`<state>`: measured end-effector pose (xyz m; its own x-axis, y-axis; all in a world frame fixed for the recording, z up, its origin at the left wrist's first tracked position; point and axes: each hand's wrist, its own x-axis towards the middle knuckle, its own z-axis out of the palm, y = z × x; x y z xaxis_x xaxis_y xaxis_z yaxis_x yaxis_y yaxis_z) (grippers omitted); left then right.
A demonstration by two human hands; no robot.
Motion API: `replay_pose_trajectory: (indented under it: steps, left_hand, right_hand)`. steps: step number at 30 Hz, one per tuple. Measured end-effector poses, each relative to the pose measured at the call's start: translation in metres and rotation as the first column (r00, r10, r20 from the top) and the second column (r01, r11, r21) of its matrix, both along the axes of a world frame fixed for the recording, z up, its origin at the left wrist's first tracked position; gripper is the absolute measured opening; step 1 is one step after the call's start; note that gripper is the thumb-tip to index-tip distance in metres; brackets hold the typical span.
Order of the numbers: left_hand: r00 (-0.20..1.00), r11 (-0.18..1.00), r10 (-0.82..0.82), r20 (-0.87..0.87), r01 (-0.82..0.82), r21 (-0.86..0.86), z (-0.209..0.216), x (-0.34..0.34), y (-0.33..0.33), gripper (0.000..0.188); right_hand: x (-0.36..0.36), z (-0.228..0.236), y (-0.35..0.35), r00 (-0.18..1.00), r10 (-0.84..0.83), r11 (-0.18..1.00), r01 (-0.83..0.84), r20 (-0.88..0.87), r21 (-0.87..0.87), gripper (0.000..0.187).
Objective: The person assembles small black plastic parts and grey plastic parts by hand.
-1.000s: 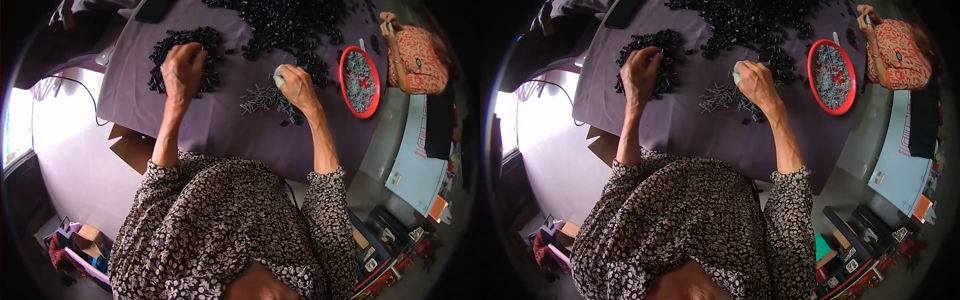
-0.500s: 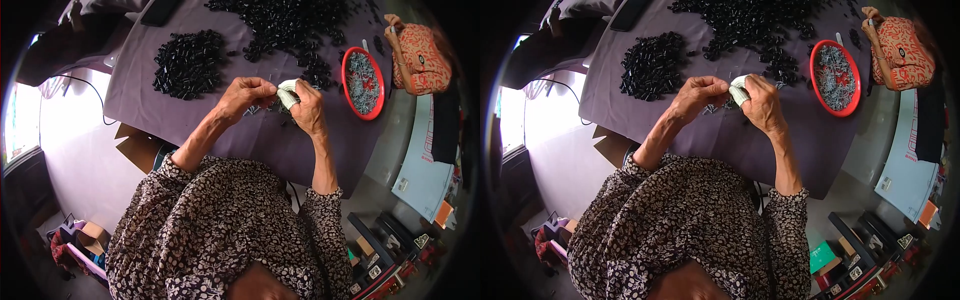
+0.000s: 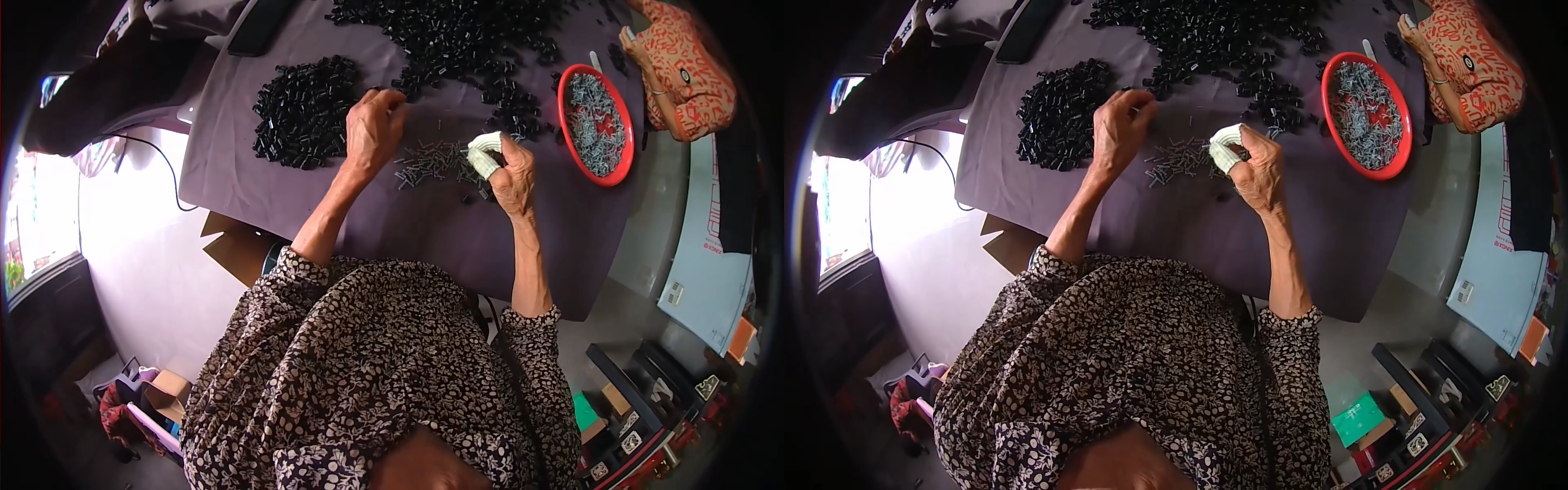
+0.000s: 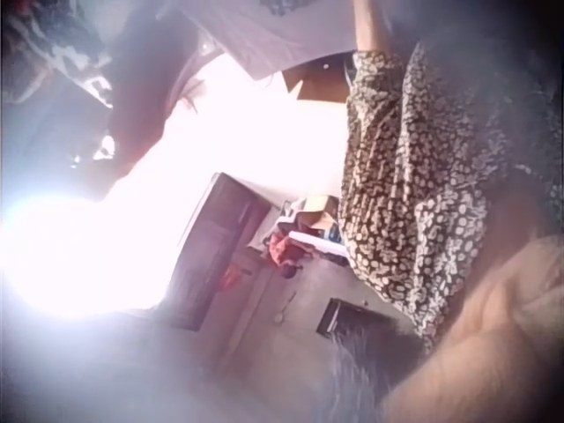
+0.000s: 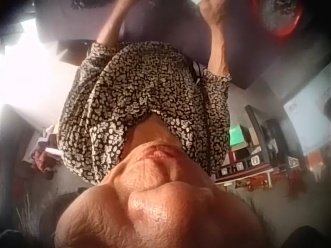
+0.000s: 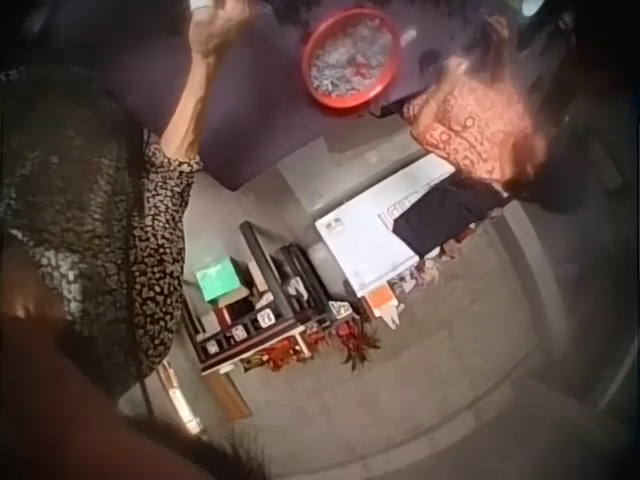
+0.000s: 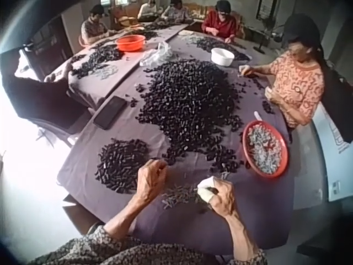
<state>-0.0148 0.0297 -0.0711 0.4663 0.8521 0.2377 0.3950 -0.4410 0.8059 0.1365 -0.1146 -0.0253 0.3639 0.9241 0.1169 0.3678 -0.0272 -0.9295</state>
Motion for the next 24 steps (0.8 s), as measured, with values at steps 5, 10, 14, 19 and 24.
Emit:
replay_pose_trajectory:
  steps: [5, 10, 14, 19, 24]
  left_hand:
    - [0.975, 0.971, 0.044, -0.217, 0.009, 0.239, -0.002, 0.013, 0.007, 0.015]
    - [0.980, 0.947, -0.003, -0.198, 0.066, 0.314, -0.014, 0.017, 0.007, 0.014]
    - [0.977, 0.918, -0.086, -0.196, 0.155, 0.366, -0.017, 0.015, 0.005, 0.013]
    - [0.973, 0.913, -0.107, -0.207, 0.178, 0.367, -0.012, 0.012, 0.003, 0.018]
    - [0.867, 0.696, -0.072, 0.494, 0.398, -0.597, 0.010, 0.008, -0.009, 0.023]
  right_hand:
    - [0.002, -0.002, -0.003, 0.998, 0.058, 0.998, -0.058, 0.016, 0.006, 0.013]
    - [0.002, -0.002, -0.002, 1.000, 0.021, 1.000, -0.021, 0.003, 0.010, 0.012]
    - [-0.001, -0.003, 0.000, 1.000, 0.008, 1.000, -0.008, -0.026, -0.015, 0.012]
    - [0.001, -0.001, 0.016, 1.000, -0.003, 1.000, 0.003, -0.014, -0.003, 0.011]
    - [0.000, 0.005, 0.024, 0.998, 0.006, 0.998, -0.002, -0.066, 0.055, 0.013]
